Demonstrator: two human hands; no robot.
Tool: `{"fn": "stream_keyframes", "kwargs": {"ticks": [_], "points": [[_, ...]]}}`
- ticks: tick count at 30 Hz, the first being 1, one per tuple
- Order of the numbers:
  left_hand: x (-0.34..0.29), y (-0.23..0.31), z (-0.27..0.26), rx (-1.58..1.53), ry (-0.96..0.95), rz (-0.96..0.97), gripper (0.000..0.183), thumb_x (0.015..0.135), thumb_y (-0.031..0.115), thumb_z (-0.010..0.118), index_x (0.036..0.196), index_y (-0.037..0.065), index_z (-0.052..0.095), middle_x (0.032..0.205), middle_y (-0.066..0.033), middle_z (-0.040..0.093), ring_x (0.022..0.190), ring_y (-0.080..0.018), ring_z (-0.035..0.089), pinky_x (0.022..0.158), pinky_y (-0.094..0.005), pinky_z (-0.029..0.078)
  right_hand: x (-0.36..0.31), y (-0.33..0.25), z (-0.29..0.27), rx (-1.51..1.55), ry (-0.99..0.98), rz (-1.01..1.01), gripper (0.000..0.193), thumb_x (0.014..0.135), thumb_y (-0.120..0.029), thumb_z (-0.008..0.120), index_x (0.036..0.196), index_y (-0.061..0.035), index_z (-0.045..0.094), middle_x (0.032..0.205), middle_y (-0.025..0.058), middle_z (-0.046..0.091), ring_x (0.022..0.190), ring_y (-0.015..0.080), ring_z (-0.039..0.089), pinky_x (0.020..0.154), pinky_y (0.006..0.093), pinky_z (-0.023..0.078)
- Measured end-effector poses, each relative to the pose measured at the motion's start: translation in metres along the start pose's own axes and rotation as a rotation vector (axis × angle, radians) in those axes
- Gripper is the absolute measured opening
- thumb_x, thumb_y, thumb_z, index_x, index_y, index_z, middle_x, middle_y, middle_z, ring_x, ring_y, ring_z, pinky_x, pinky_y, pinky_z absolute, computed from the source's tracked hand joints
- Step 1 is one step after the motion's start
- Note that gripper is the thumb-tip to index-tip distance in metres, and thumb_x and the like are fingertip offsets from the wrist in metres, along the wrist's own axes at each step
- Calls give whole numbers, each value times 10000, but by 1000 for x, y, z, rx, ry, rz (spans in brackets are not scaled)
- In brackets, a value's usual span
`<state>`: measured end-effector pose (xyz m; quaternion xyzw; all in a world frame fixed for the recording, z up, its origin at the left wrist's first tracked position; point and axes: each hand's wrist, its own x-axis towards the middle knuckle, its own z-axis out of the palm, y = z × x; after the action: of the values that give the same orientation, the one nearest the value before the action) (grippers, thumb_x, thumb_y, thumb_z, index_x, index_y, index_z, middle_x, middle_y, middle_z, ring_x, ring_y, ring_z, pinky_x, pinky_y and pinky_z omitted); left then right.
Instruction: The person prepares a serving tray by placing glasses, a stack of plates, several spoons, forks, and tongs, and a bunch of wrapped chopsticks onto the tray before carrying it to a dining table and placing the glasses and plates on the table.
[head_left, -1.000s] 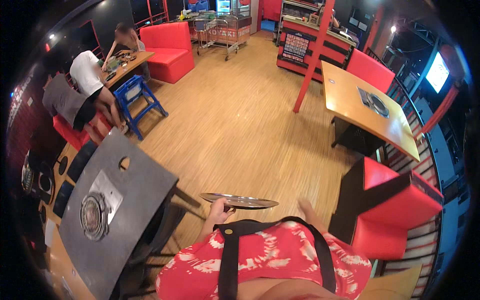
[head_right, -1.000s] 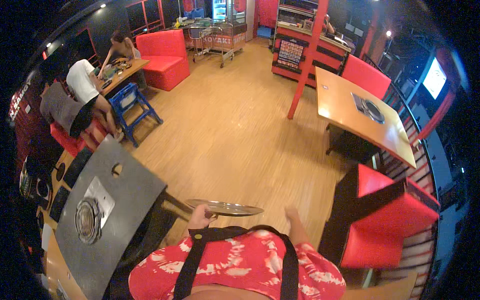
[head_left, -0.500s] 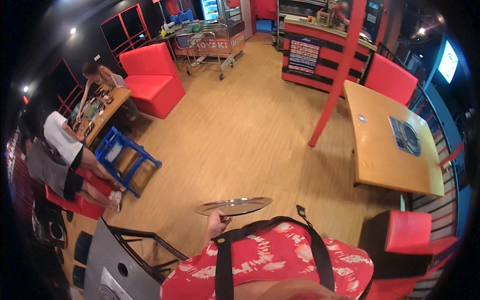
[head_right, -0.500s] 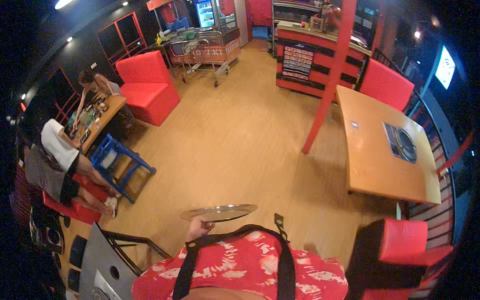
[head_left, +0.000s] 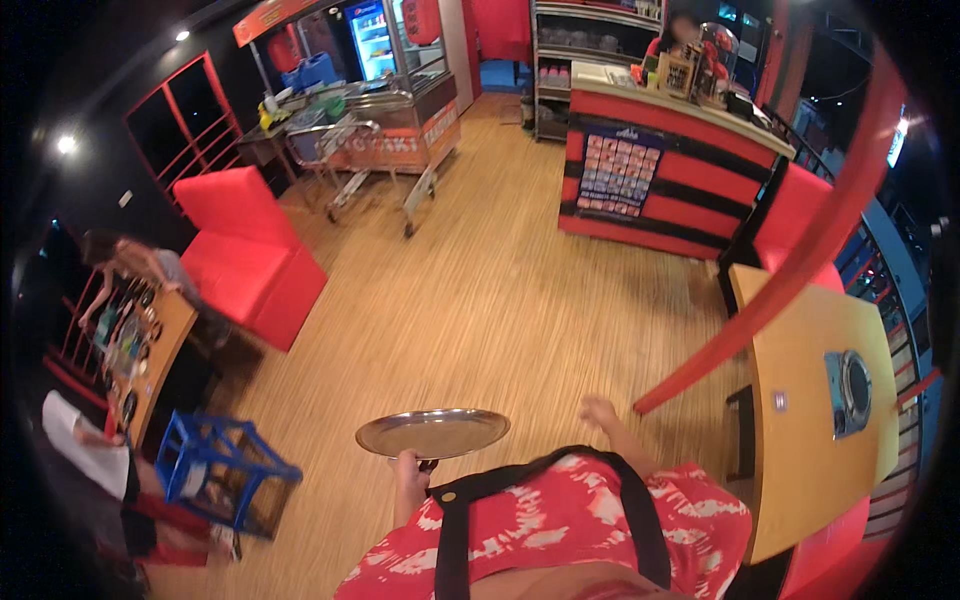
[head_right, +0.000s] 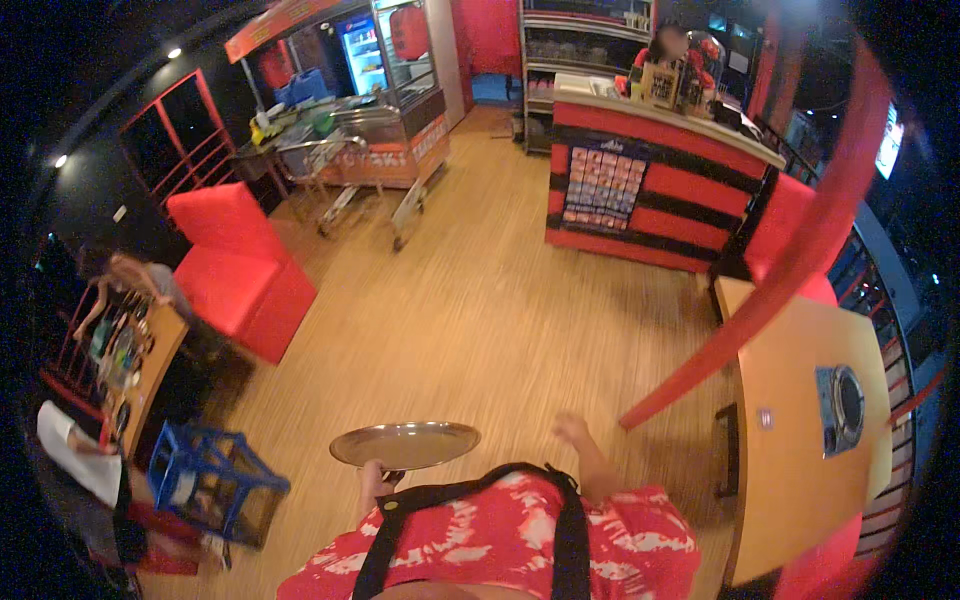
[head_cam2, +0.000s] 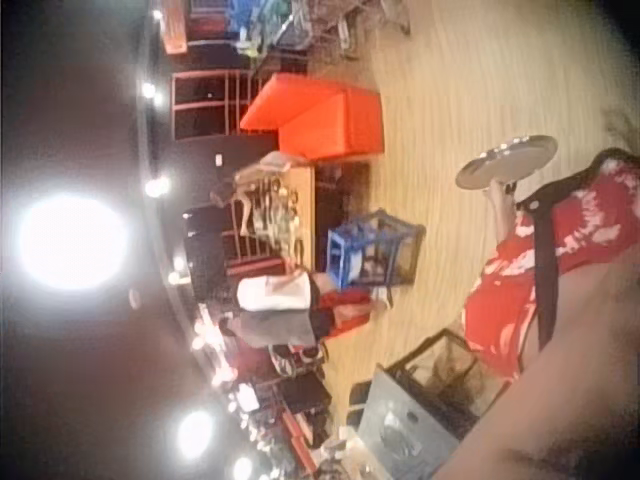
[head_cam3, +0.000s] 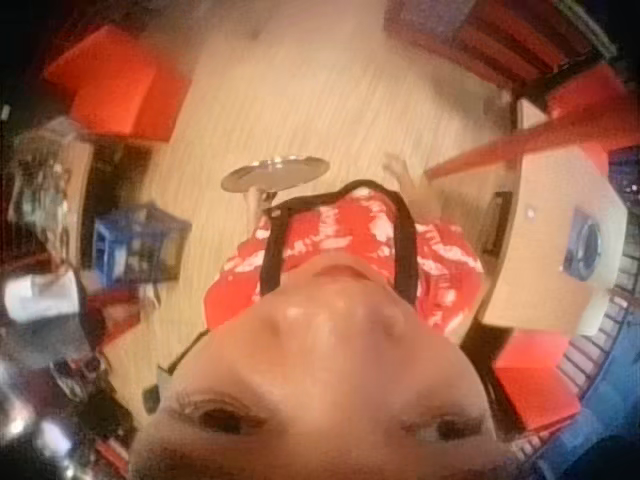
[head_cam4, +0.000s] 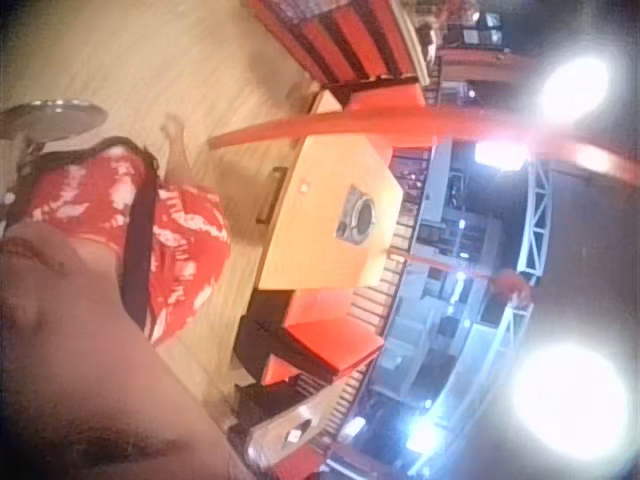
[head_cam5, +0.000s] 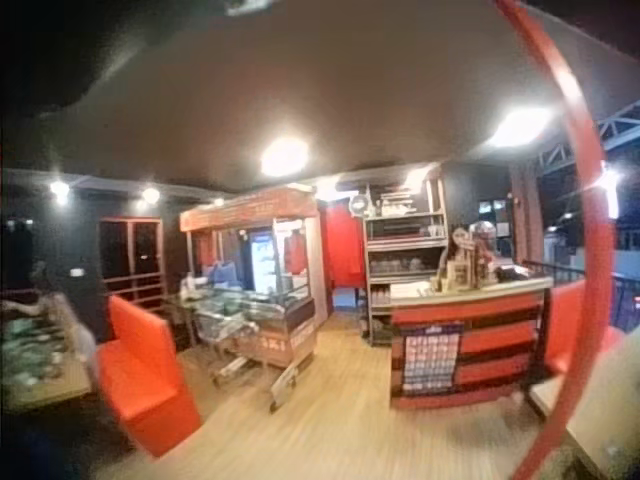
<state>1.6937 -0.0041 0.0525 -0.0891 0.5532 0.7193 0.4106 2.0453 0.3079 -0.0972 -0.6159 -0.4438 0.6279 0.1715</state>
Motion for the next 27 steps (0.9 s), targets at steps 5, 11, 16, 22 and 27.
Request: {"fn": "stream_keyframes", "kwargs": {"ticks": [5,11,16,22,27], "points": [[24,60,91,138,43,-132,629,576,-86,433,1171,113,392,970,-136,508,791,-290,553,617,-429,504,-85,10,-94,124,245,138,362,810,-396,577,1007,-95,613,769,55,630,573,172,570,465,312,436],[131,75,135,191,-7,-47,507,571,-76,426,1066,19,487,837,-93,534,630,-209,526,488,-315,425,19,-39,-56,-277,153,109,427,845,-446,505,1050,-85,605,769,71,593,670,179,550,553,348,445],[183,117,146,339,-7,154,436,645,-92,375,1037,-23,553,789,-78,587,707,-202,570,564,-273,451,80,-271,114,-81,-96,-543,344,870,-269,591,1052,24,588,970,78,636,863,151,595,759,296,474],[194,198,251,768,-173,709,496,691,-79,375,1130,-18,598,976,-147,664,855,-220,640,794,-295,475,68,-465,149,-246,-19,-802,280,856,-256,609,967,1,625,852,100,652,798,164,615,704,306,486],[257,187,338,921,-291,710,409,695,-22,409,1027,5,646,908,-223,648,882,-278,651,777,-323,478,139,-410,79,-137,453,-863,277,830,-277,633,860,-2,619,755,106,649,732,163,619,661,297,481]]}}
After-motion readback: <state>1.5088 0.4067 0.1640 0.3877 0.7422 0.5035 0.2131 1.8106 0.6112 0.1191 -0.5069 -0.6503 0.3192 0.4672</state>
